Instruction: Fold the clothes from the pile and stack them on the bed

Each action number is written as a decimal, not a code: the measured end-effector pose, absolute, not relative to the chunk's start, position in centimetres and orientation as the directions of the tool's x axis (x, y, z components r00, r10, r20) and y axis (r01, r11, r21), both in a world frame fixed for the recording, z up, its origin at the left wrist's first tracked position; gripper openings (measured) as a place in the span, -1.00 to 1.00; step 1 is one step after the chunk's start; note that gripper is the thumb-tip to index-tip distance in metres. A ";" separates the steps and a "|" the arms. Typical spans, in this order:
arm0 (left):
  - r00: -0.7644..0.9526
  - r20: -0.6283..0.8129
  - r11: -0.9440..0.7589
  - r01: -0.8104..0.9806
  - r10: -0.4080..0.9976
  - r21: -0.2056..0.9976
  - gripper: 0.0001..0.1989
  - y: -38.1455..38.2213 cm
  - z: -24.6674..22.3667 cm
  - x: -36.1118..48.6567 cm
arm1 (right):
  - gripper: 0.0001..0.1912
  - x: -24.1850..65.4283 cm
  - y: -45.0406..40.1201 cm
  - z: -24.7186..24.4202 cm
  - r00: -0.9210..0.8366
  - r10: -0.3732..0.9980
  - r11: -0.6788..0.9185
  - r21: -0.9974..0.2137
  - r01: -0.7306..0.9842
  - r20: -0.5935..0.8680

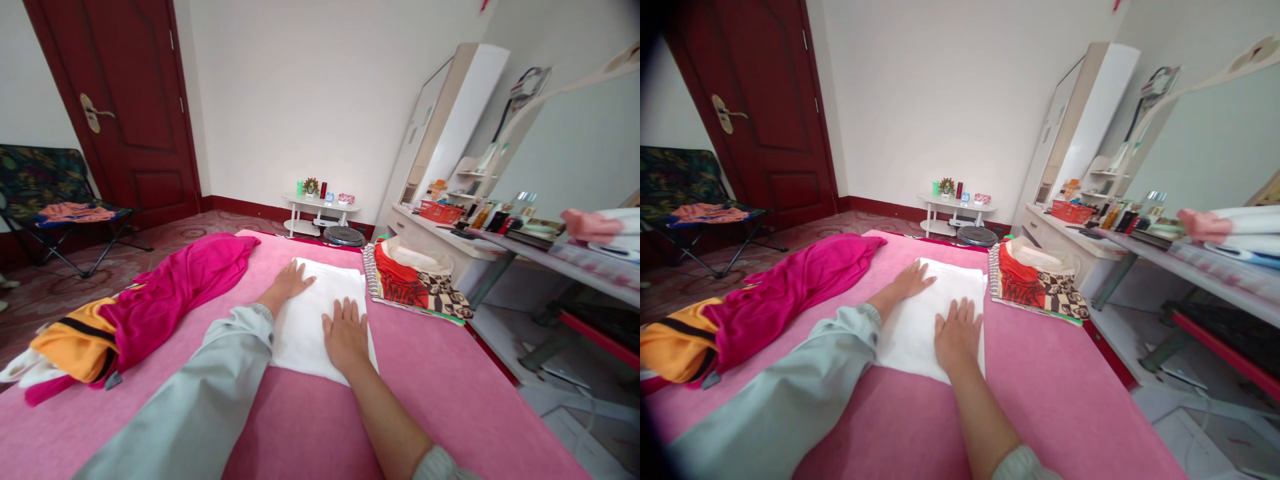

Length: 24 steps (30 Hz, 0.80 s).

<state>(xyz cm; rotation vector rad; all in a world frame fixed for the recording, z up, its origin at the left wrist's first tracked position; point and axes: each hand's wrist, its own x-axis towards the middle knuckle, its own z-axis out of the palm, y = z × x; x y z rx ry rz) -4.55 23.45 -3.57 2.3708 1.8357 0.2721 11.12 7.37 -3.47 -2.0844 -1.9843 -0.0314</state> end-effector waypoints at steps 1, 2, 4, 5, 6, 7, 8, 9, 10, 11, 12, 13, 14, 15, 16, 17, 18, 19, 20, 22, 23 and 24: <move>0.230 0.062 -0.238 0.948 0.971 0.212 -0.16 23.3 -3.6 -4.6 | -0.36 11.1 7.3 -3.4 0.066 0.979 -0.032 -0.174 0.984 0.191; 0.219 0.061 -0.227 0.951 0.974 0.211 -0.17 23.1 -3.6 -4.6 | -0.36 11.1 7.3 -3.4 0.067 0.980 -0.034 -0.174 0.984 0.187; 0.207 0.056 -0.214 0.955 0.977 0.207 -0.18 22.0 -3.6 -5.0 | -0.37 11.1 7.3 -3.3 0.071 0.982 -0.040 -0.173 0.984 0.177; 0.208 0.050 -0.214 0.955 0.977 0.204 -0.18 21.2 -3.6 -5.3 | -0.37 11.1 7.3 -3.2 0.073 0.982 -0.043 -0.172 0.984 0.172; 0.216 0.042 -0.220 0.955 0.975 0.200 -0.18 20.3 -3.6 -5.6 | -0.37 11.0 7.3 -3.2 0.075 0.983 -0.045 -0.172 0.984 0.167; 0.228 0.034 -0.231 0.953 0.973 0.197 -0.18 19.2 -3.6 -6.0 | -0.37 11.0 7.3 -3.1 0.078 0.984 -0.049 -0.173 0.984 0.163; 0.244 0.026 -0.244 0.950 0.969 0.194 -0.18 18.0 -3.6 -6.5 | -0.37 11.0 7.4 -3.1 0.080 0.984 -0.052 -0.173 0.984 0.160; 0.260 0.020 -0.259 0.947 0.965 0.191 -0.17 16.6 -3.5 -7.0 | -0.37 11.0 7.4 -3.2 0.083 0.984 -0.056 -0.172 0.984 0.158; 0.278 0.017 -0.276 0.942 0.961 0.189 -0.17 15.1 -3.4 -7.4 | -0.37 11.1 7.5 -3.2 0.086 0.984 -0.058 -0.171 0.984 0.158; 0.294 0.013 -0.291 0.939 0.956 0.185 -0.17 13.6 -3.2 -7.9 | -0.37 11.1 7.6 -3.3 0.087 0.983 -0.059 -0.169 0.984 0.162; 0.309 0.008 -0.306 0.935 0.951 0.179 -0.18 11.9 -2.9 -8.2 | -0.38 11.1 7.6 -3.4 0.085 0.982 -0.057 -0.166 0.985 0.169; 0.322 0.001 -0.318 0.933 0.947 0.170 -0.20 10.3 -2.6 -8.5 | -0.38 11.0 7.5 -3.4 0.080 0.981 -0.052 -0.161 0.986 0.176; 0.329 -0.007 -0.324 0.933 0.944 0.154 -0.23 8.8 -2.2 -8.8 | -0.39 11.0 7.4 -3.4 0.076 0.980 -0.047 -0.155 0.987 0.186; 0.329 -0.016 -0.324 0.937 0.944 0.133 -0.27 7.3 -1.7 -9.0 | -0.41 10.9 7.3 -3.3 0.071 0.977 -0.042 -0.146 0.988 0.200; 0.320 -0.021 -0.316 0.943 0.947 0.108 -0.32 6.1 -1.2 -9.2 | -0.43 10.9 7.2 -3.1 0.062 0.974 -0.033 -0.134 0.990 0.220; 0.305 -0.013 -0.303 0.949 0.952 0.081 -0.37 5.0 -0.8 -9.3 | -0.46 10.8 7.0 -2.9 0.045 0.969 -0.016 -0.118 0.993 0.243; 0.287 0.014 -0.287 0.956 0.958 0.058 -0.43 4.1 -0.3 -9.5 | -0.49 10.7 7.0 -2.5 0.019 0.964 0.007 -0.096 0.995 0.266; 0.263 0.051 -0.266 0.963 0.963 0.044 -0.48 3.5 0.0 -9.7 | -0.52 10.7 7.0 -2.1 -0.013 0.959 0.034 -0.070 0.997 0.285; 0.236 0.089 -0.241 0.969 0.968 0.048 -0.53 3.1 0.3 -10.0 | -0.55 10.6 7.2 -1.6 -0.043 0.955 0.059 -0.044 0.997 0.292; 0.164 0.125 -0.177 0.978 0.979 0.107 -0.58 2.8 0.3 -10.5 | -0.61 10.5 8.1 -0.6 -0.070 0.961 0.077 -0.015 0.997 0.269; 0.130 0.115 -0.147 0.977 0.985 0.155 -0.60 2.8 0.2 -10.8 | -0.63 10.4 8.8 -0.1 -0.049 0.971 0.059 -0.032 0.998 0.234; 0.109 0.094 -0.127 0.970 0.990 0.209 -0.63 2.9 0.0 -11.1 | -0.66 10.3 9.7 0.4 -0.017 0.982 0.031 -0.069 0.997 0.189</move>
